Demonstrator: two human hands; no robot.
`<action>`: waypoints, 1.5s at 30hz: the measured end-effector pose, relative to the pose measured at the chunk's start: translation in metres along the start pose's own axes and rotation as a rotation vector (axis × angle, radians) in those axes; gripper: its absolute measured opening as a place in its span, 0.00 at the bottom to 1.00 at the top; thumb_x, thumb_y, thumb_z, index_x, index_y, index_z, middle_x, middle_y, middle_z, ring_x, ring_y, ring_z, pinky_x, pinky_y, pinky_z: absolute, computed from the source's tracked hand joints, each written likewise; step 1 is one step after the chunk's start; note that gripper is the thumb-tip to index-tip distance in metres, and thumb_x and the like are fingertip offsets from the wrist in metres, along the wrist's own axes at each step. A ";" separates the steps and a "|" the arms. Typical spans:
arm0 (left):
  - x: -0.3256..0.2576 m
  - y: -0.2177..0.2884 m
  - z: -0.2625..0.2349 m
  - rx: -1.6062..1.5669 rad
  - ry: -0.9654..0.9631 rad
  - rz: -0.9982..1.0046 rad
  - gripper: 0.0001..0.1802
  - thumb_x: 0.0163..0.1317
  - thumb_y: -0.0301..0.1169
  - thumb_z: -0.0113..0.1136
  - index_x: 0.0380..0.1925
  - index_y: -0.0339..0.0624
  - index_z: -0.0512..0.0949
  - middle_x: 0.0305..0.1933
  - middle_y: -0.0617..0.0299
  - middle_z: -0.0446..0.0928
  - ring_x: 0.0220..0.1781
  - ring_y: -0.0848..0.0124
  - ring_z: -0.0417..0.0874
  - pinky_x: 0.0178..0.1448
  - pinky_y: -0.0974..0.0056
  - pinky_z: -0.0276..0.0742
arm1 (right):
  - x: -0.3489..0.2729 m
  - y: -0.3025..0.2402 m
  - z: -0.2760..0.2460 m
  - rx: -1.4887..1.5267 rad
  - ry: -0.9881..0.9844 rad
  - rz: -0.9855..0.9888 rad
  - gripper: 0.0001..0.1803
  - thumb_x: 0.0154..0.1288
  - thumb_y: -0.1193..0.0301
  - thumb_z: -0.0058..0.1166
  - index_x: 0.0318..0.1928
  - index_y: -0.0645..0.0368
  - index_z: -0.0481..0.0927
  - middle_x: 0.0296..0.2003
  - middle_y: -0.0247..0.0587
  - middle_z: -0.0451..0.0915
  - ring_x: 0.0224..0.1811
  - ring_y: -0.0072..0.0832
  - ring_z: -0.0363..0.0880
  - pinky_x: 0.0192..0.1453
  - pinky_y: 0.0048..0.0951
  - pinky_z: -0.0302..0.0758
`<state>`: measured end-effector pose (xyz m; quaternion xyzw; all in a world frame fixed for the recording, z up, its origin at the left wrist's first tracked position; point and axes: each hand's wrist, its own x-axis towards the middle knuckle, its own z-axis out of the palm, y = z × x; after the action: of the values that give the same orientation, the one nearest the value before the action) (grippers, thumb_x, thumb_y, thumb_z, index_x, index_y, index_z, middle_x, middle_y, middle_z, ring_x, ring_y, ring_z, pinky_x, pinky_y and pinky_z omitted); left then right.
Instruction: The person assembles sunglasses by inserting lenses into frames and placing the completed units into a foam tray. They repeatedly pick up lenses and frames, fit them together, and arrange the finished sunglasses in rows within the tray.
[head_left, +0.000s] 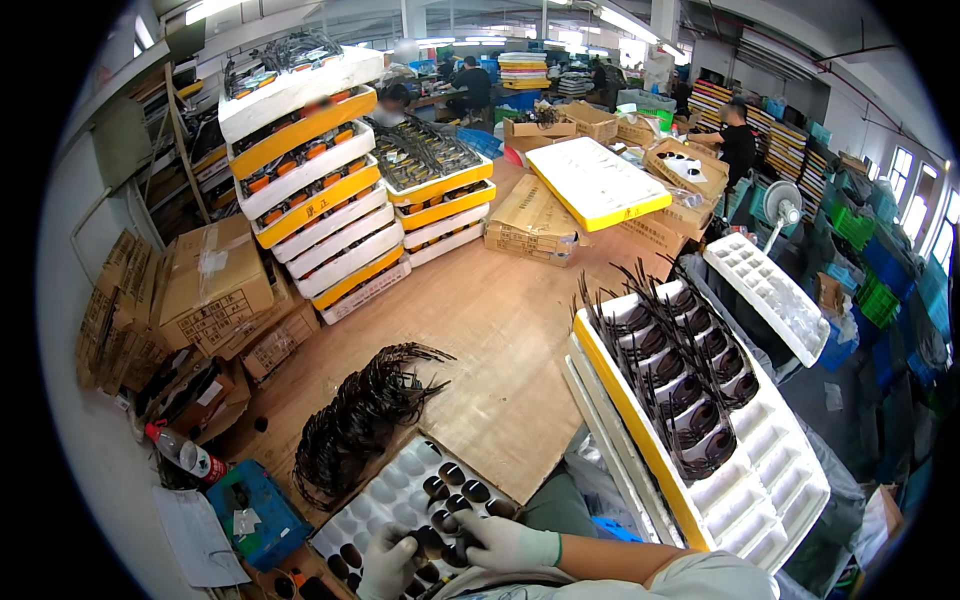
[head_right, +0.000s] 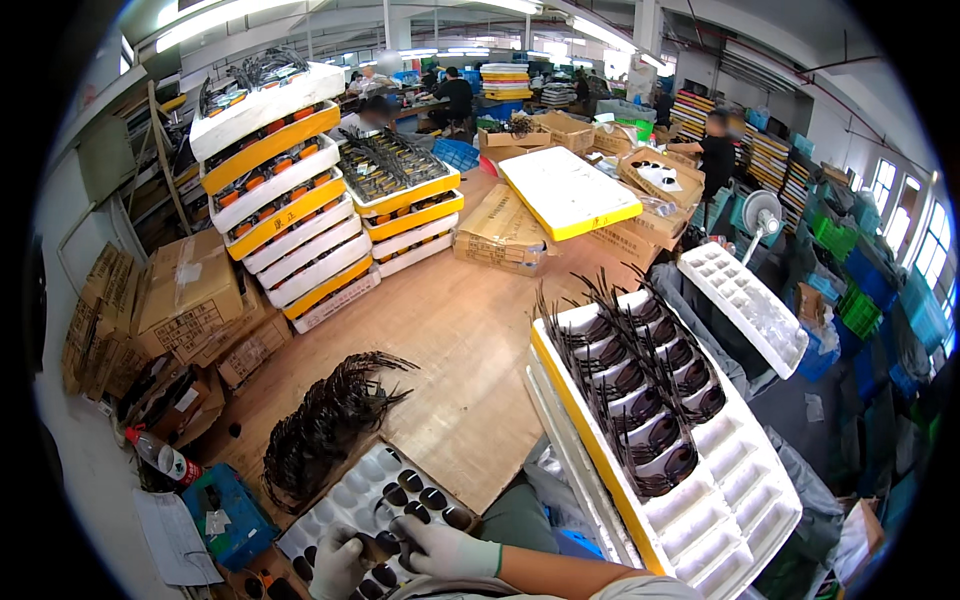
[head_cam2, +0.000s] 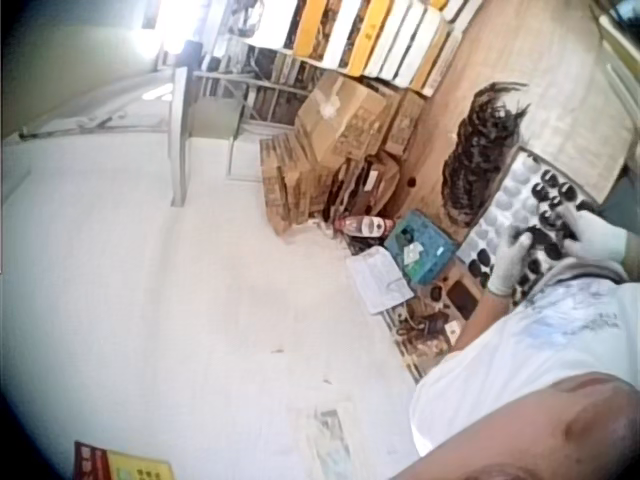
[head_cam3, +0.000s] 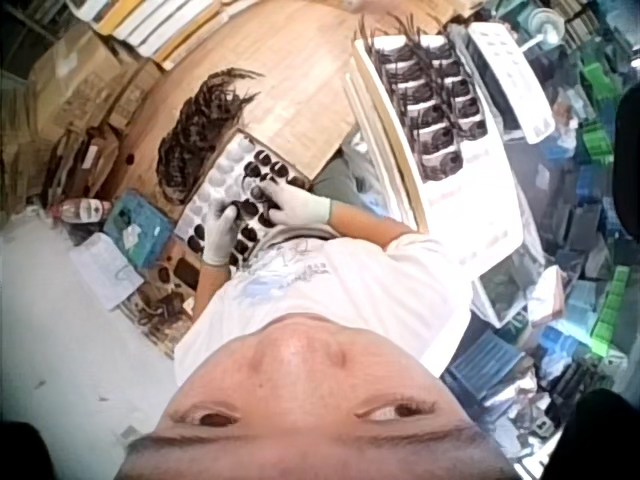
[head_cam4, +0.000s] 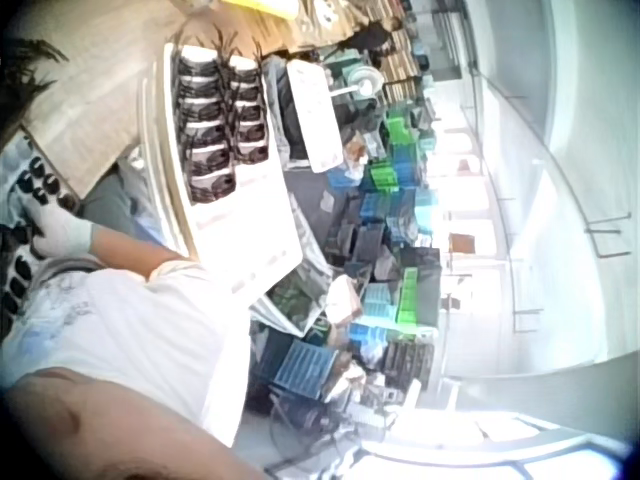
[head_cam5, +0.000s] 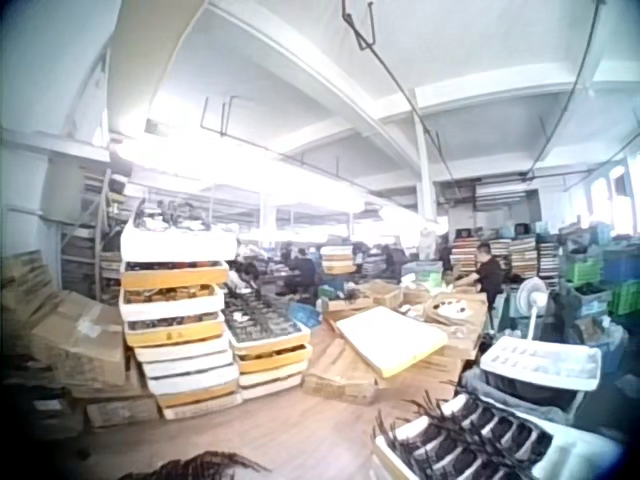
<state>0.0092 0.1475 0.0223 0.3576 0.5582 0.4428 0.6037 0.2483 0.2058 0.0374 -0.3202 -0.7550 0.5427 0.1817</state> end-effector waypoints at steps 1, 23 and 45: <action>-0.010 -0.002 0.010 -0.093 0.043 0.069 0.11 0.69 0.30 0.60 0.47 0.36 0.79 0.35 0.61 0.81 0.32 0.73 0.80 0.36 0.66 0.76 | 0.002 -0.004 0.003 0.011 -0.007 -0.113 0.26 0.68 0.68 0.52 0.63 0.66 0.66 0.43 0.62 0.81 0.45 0.53 0.82 0.50 0.45 0.78; -0.057 -0.011 0.003 0.492 0.148 0.525 0.12 0.62 0.21 0.62 0.46 0.34 0.78 0.47 0.44 0.77 0.45 0.47 0.78 0.48 0.53 0.77 | 0.010 -0.004 0.039 0.149 -0.108 -0.179 0.17 0.78 0.63 0.47 0.53 0.65 0.76 0.34 0.50 0.81 0.38 0.43 0.81 0.46 0.41 0.76; -0.088 0.058 0.036 0.047 0.231 0.198 0.08 0.69 0.25 0.59 0.46 0.36 0.80 0.38 0.65 0.80 0.38 0.75 0.77 0.44 0.68 0.74 | 0.041 -0.033 0.011 0.022 -0.236 -0.276 0.15 0.67 0.65 0.57 0.46 0.65 0.77 0.30 0.60 0.80 0.34 0.57 0.80 0.39 0.48 0.75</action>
<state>0.0387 0.0880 0.1121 0.3715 0.5964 0.5250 0.4803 0.2020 0.2193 0.0620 -0.1456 -0.8018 0.5547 0.1683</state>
